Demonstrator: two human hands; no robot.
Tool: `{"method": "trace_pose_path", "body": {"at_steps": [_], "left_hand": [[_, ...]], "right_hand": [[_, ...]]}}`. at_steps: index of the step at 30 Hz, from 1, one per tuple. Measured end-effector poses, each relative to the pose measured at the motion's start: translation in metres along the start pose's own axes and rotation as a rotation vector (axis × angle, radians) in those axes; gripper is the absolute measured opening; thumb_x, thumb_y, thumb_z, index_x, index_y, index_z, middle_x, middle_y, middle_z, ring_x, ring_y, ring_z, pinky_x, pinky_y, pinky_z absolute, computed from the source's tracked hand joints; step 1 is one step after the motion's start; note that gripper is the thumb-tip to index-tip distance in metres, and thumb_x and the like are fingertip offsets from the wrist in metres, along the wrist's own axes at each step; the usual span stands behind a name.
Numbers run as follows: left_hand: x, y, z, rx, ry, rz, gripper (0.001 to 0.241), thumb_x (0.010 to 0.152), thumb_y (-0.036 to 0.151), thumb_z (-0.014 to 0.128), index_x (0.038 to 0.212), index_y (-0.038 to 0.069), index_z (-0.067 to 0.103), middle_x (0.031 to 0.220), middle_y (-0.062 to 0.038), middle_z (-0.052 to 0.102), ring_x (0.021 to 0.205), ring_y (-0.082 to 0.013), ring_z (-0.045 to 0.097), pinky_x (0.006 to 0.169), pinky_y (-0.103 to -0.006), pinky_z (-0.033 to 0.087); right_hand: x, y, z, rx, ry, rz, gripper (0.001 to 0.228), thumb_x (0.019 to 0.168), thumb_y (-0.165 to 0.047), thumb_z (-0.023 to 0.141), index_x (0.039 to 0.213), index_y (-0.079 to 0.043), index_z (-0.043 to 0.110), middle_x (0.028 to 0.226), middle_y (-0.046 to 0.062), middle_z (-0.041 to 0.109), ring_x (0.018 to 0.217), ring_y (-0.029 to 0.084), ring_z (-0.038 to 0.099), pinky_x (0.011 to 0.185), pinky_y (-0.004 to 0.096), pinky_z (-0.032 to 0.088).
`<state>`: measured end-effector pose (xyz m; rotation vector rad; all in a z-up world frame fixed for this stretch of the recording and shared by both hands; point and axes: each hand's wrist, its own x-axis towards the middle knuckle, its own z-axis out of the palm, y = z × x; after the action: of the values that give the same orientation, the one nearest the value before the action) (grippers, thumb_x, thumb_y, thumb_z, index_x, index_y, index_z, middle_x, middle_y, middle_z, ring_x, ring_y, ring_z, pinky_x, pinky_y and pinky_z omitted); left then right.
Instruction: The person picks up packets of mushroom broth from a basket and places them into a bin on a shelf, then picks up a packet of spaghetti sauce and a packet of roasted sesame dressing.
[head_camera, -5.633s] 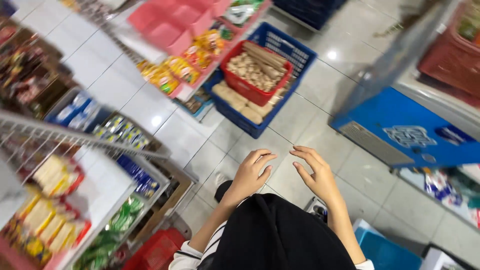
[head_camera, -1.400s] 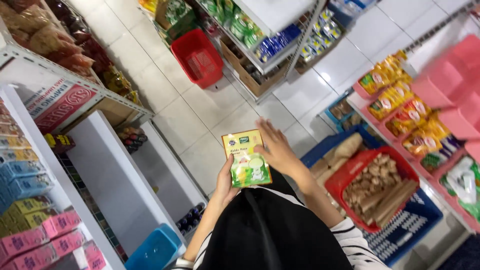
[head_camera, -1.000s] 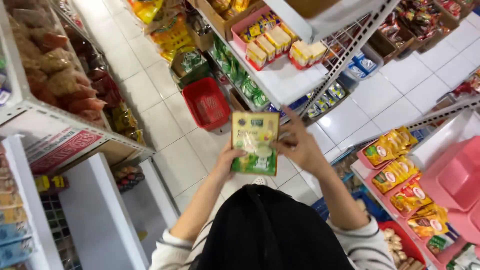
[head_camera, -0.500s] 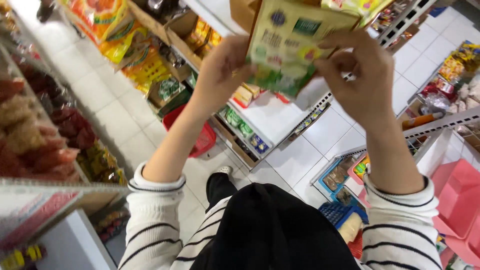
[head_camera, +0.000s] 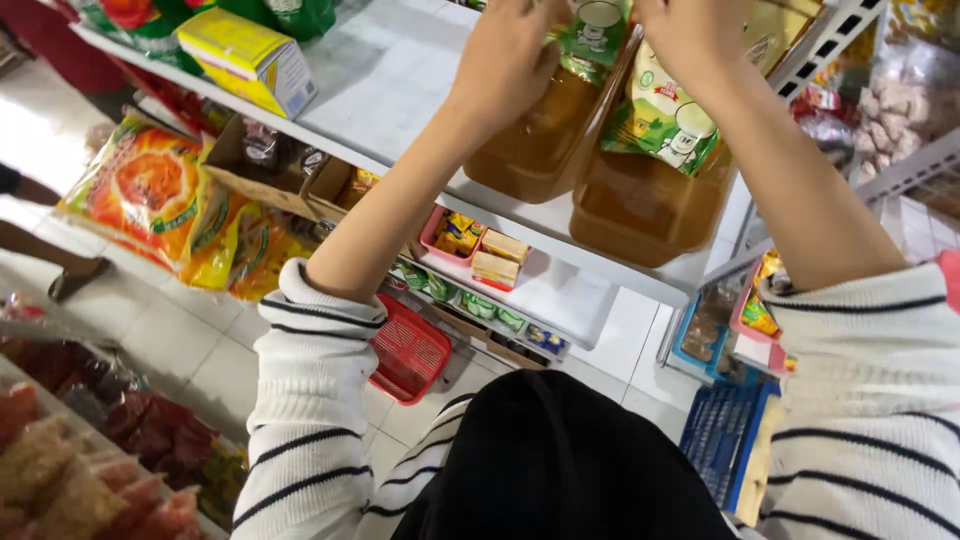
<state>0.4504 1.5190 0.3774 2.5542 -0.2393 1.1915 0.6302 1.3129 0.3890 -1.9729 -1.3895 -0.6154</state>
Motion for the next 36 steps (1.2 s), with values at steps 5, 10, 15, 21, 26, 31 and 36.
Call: {"method": "trace_pose_path", "body": {"at_steps": [5, 10, 15, 21, 26, 31, 36], "left_hand": [[0.005, -0.023, 0.035, 0.128, -0.258, 0.180, 0.028, 0.079, 0.013, 0.075, 0.106, 0.007, 0.070, 0.125, -0.015, 0.059, 0.119, -0.0373, 0.056, 0.099, -0.0476, 0.051], [-0.007, -0.031, 0.043, 0.074, -0.354, 0.189, 0.042, 0.076, 0.019, 0.077, 0.116, 0.008, 0.072, 0.137, -0.019, 0.053, 0.126, -0.0360, 0.051, 0.096, -0.0466, 0.051], [-0.009, -0.027, 0.040, 0.110, -0.488, 0.128, 0.043, 0.080, 0.025, 0.078, 0.120, 0.011, 0.072, 0.145, -0.013, 0.051, 0.134, -0.0320, 0.048, 0.096, -0.0497, 0.048], [-0.002, -0.023, 0.043, 0.140, -0.981, 0.155, 0.053, 0.082, 0.018, 0.069, 0.133, 0.005, 0.063, 0.165, -0.022, 0.021, 0.148, -0.0435, 0.019, 0.115, -0.0477, 0.030], [0.022, -0.014, 0.042, 0.101, -1.427, 0.065, 0.072, 0.095, 0.026, 0.050, 0.164, 0.020, 0.031, 0.167, -0.017, 0.026, 0.158, -0.0326, 0.019, 0.124, -0.0461, 0.027], [0.041, -0.023, 0.045, 0.157, -1.487, -0.068, 0.070, 0.094, 0.026, 0.046, 0.162, 0.017, 0.033, 0.169, -0.010, 0.030, 0.154, -0.0295, 0.032, 0.123, -0.0422, 0.031], [0.013, -0.030, 0.085, 0.100, -1.339, 0.105, 0.072, 0.092, 0.021, 0.039, 0.161, 0.016, 0.022, 0.168, -0.007, 0.022, 0.156, -0.0263, 0.012, 0.124, -0.0412, 0.017]], "right_hand": [[0.003, -0.012, 0.016, 0.023, -0.001, -0.116, 0.015, 0.100, -0.006, 0.074, 0.111, 0.000, 0.065, 0.103, 0.012, 0.075, 0.087, 0.024, 0.077, 0.078, 0.037, 0.057], [0.002, -0.035, 0.007, -0.170, -0.082, -0.049, 0.021, 0.098, -0.007, 0.081, 0.112, -0.004, 0.066, 0.100, 0.012, 0.071, 0.089, 0.030, 0.072, 0.079, 0.043, 0.054], [-0.003, -0.037, 0.011, -0.404, -0.060, -0.123, 0.020, 0.093, -0.009, 0.082, 0.107, -0.006, 0.070, 0.109, 0.013, 0.066, 0.104, 0.034, 0.066, 0.084, 0.044, 0.052], [-0.002, -0.033, 0.012, -0.681, -0.045, -0.232, 0.006, 0.100, -0.016, 0.074, 0.102, -0.012, 0.076, 0.117, 0.009, 0.066, 0.117, 0.027, 0.063, 0.100, 0.042, 0.047], [0.003, -0.047, 0.009, -0.693, -0.373, -0.323, 0.016, 0.099, -0.021, 0.075, 0.112, -0.028, 0.081, 0.116, 0.000, 0.069, 0.116, 0.020, 0.063, 0.110, 0.036, 0.044], [0.007, -0.042, -0.003, -0.563, -0.399, -0.314, 0.034, 0.096, -0.017, 0.065, 0.125, -0.029, 0.078, 0.123, -0.007, 0.073, 0.120, 0.013, 0.064, 0.111, 0.037, 0.044], [0.000, -0.040, -0.003, -0.507, -0.395, -0.317, 0.035, 0.101, -0.021, 0.054, 0.127, -0.029, 0.076, 0.128, -0.003, 0.071, 0.129, 0.017, 0.062, 0.119, 0.039, 0.044]]}}
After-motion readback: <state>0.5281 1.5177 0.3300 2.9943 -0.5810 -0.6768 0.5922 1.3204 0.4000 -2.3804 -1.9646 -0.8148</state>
